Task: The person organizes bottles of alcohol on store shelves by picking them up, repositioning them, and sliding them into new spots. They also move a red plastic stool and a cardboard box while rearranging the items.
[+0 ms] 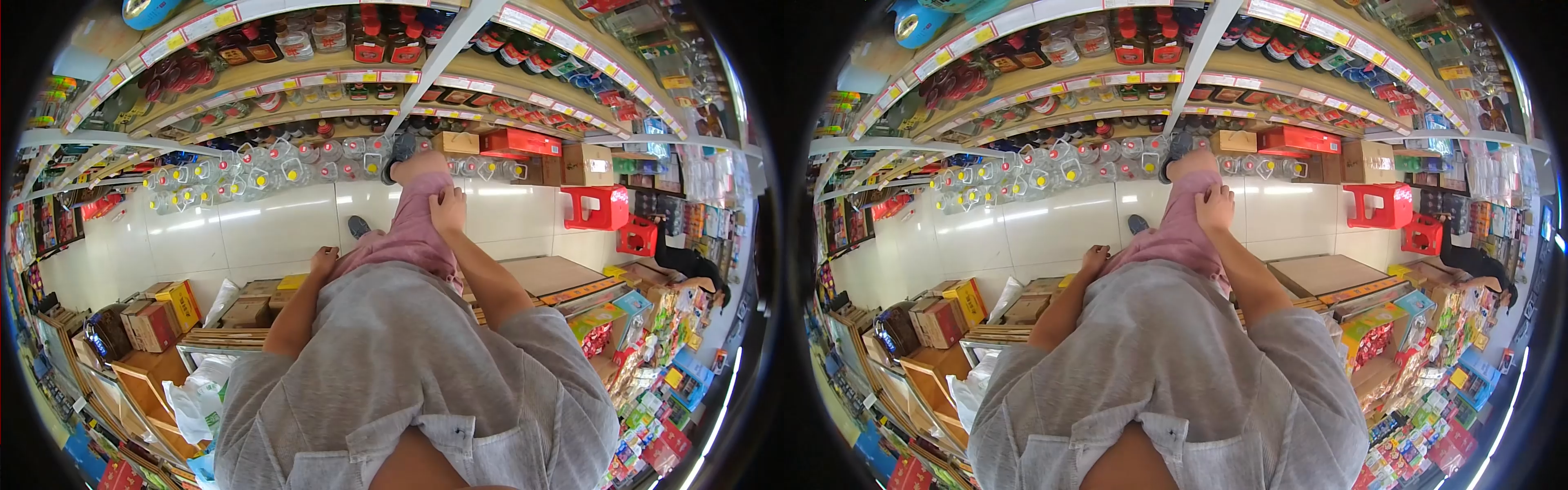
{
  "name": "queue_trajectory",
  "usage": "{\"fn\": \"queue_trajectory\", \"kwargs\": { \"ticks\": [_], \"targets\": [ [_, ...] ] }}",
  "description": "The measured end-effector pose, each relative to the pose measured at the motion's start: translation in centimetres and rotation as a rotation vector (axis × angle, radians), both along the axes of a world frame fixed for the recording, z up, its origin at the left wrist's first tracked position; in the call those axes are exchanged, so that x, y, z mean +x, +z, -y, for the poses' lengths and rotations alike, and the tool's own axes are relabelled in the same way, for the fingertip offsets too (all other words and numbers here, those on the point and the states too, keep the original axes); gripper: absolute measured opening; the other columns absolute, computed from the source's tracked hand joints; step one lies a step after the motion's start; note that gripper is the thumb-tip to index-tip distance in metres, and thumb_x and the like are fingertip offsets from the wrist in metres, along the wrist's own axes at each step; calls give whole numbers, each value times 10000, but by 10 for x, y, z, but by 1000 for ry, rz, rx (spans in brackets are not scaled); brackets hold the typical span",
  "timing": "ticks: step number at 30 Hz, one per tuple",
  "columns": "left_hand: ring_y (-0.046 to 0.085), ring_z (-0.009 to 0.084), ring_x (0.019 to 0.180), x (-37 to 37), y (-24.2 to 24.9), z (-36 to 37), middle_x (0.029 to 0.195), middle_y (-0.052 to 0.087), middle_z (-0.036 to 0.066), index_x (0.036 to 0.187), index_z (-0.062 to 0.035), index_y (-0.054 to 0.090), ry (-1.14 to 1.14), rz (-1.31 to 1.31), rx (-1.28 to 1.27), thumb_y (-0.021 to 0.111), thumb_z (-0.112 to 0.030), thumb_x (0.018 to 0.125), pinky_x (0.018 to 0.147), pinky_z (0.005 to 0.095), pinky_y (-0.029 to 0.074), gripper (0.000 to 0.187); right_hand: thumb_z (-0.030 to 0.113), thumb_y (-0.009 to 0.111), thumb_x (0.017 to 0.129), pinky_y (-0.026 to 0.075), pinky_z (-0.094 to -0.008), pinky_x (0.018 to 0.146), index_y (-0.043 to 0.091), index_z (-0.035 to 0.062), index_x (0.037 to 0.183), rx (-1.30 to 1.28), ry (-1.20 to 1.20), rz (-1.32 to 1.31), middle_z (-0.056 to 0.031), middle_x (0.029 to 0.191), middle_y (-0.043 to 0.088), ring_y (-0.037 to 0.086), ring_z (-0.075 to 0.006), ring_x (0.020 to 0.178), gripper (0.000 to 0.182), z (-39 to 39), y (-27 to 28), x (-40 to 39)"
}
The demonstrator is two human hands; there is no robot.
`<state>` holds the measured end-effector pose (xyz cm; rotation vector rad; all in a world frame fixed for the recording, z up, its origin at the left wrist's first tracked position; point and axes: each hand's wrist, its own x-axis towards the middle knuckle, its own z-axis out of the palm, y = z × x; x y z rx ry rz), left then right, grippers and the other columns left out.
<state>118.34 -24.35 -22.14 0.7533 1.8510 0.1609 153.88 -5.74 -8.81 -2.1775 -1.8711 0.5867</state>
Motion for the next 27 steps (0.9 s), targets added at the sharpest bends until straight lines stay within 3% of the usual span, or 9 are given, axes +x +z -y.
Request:
{"fn": "queue_trajectory", "kwargs": {
  "ticks": [4, 7, 10, 13, 16, 19, 23, 27],
  "targets": [
    [749, 351, 1089, 2, -3, 1, 1071, 807, 163, 1208, -43, 756, 20, 6, -3, 630, -501, 949, 988, 446, 554, 541, 265, 695, 912, 493, -563, 882, 631, 43, 976, 86, 4, 2, -208, 995, 634, 589, -438, 979, 240, 5, 0, 3],
    [748, 346, 1096, 3, -2, 0, 1070, 807, 163, 1208, -36, 754, 32, 4, -1, 634, -500, 949, 994, 443, 552, 544, 268, 699, 912, 494, -563, 884, 636, 40, 973, 101, -4, 15, -210, 995, 636, 592, -440, 988, 244, 7, -1, 2],
    [749, 339, 1096, 5, 5, -3, 1071, 807, 160, 1209, -31, 751, 23, -1, -8, 639, -499, 950, 995, 440, 552, 547, 336, 680, 918, 487, -536, 947, 638, 69, 1026, -12, -10, 29, -172, 1095, 624, 585, -397, 1091, 291, 6, -3, 5],
    [753, 335, 1086, 3, 8, -5, 1071, 807, 156, 1215, -28, 746, 8, 1, -11, 641, -498, 953, 989, 440, 555, 549, 269, 698, 914, 496, -562, 889, 638, 35, 969, 94, 4, 15, -215, 999, 639, 596, -444, 997, 249, 9, 1, 2],
    [755, 334, 1073, 2, -1, -2, 1062, 807, 155, 1220, -25, 741, 15, 16, -12, 642, -499, 956, 983, 442, 558, 552, 272, 702, 914, 494, -562, 894, 639, 33, 971, 86, 5, 25, -218, 1002, 640, 597, -445, 993, 253, 9, 4, 3],
    [758, 332, 1063, 2, -13, 1, 1051, 807, 155, 1227, -20, 736, 30, 33, -4, 644, -499, 957, 978, 444, 560, 558, 328, 683, 909, 483, -535, 951, 634, 70, 1034, -29, 0, 52, -167, 1101, 627, 586, -390, 1096, 291, 8, 5, 3],
    [758, 323, 1056, 5, -16, 0, 1049, 808, 149, 1235, -22, 732, 65, 60, 2, 644, -498, 956, 976, 443, 561, 559, 264, 690, 910, 476, -529, 961, 628, 60, 1066, 98, 185, 67, -169, 1118, 625, 587, -398, 1093, 264, -3, 17, -1],
    [757, 315, 1057, 5, -24, 2, 1057, 809, 142, 1244, -27, 730, 73, 63, 0, 638, -496, 955, 980, 440, 560, 558, 176, 687, 920, 468, -531, 960, 624, 54, 1133, 334, 481, -93, -169, 1117, 611, 585, -408, 1092, 253, -67, 70, -32]
  ]
}}
